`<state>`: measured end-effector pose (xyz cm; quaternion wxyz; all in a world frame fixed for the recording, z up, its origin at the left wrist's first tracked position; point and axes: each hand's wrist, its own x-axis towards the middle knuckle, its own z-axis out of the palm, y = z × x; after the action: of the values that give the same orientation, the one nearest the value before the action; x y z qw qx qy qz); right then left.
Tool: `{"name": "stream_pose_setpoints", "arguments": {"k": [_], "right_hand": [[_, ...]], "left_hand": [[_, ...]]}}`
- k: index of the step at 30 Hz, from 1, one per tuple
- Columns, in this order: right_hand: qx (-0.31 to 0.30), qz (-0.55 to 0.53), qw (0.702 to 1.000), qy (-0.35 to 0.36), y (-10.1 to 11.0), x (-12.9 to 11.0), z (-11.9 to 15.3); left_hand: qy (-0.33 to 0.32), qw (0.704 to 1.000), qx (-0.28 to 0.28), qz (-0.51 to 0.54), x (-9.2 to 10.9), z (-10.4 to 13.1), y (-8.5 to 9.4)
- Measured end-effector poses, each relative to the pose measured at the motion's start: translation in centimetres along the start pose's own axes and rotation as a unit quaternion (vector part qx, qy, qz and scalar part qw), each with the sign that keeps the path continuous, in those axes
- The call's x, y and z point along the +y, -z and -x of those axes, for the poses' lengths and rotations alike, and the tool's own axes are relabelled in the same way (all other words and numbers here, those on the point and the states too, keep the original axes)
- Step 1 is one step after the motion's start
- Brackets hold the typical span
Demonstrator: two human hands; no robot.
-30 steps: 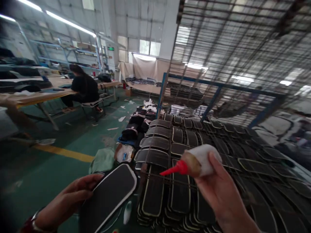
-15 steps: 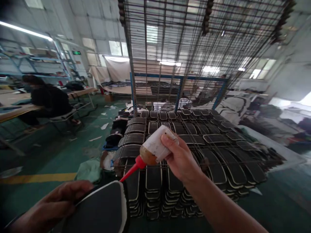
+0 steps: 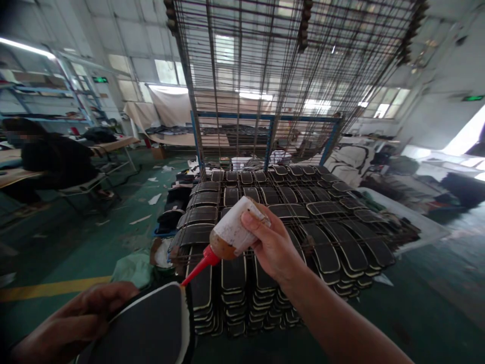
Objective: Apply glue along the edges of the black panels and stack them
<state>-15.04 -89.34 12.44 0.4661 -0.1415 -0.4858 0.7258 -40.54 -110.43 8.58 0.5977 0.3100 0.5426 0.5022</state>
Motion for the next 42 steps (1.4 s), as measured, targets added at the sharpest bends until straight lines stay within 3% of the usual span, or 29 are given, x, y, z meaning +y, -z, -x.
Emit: {"name": "stream_pose_setpoints", "arguments": {"k": [4,8,12,22,27,36,42], "right_hand": [[-0.001,0.001,1.000,-0.002,0.0,0.2,0.3],[-0.003,0.001,1.000,-0.005,0.1,0.5,0.7],[0.006,0.005,1.000,-0.013,0.2,0.8,1.0],[0.036,0.006,0.999,-0.026,0.6,1.1,1.3],[0.057,-0.020,0.998,-0.020,1.1,1.6,1.5],[0.174,-0.097,0.980,-0.016,1.6,2.8,0.3],[0.180,-0.056,0.982,0.035,2.2,3.6,-0.4]], "left_hand": [[-0.006,1.000,0.005,-0.015,-0.1,-0.1,0.5],[0.001,1.000,-0.015,-0.002,-0.9,-0.5,2.0],[0.013,0.999,0.013,0.028,-1.1,-0.6,2.8],[0.008,0.991,0.108,0.083,-0.3,-0.8,1.9],[0.010,0.992,0.070,0.107,-0.4,-1.4,1.9],[-0.017,0.980,0.107,0.168,-1.3,-2.2,0.5],[-0.009,0.981,0.085,0.175,-1.2,-2.7,-0.3]]}}
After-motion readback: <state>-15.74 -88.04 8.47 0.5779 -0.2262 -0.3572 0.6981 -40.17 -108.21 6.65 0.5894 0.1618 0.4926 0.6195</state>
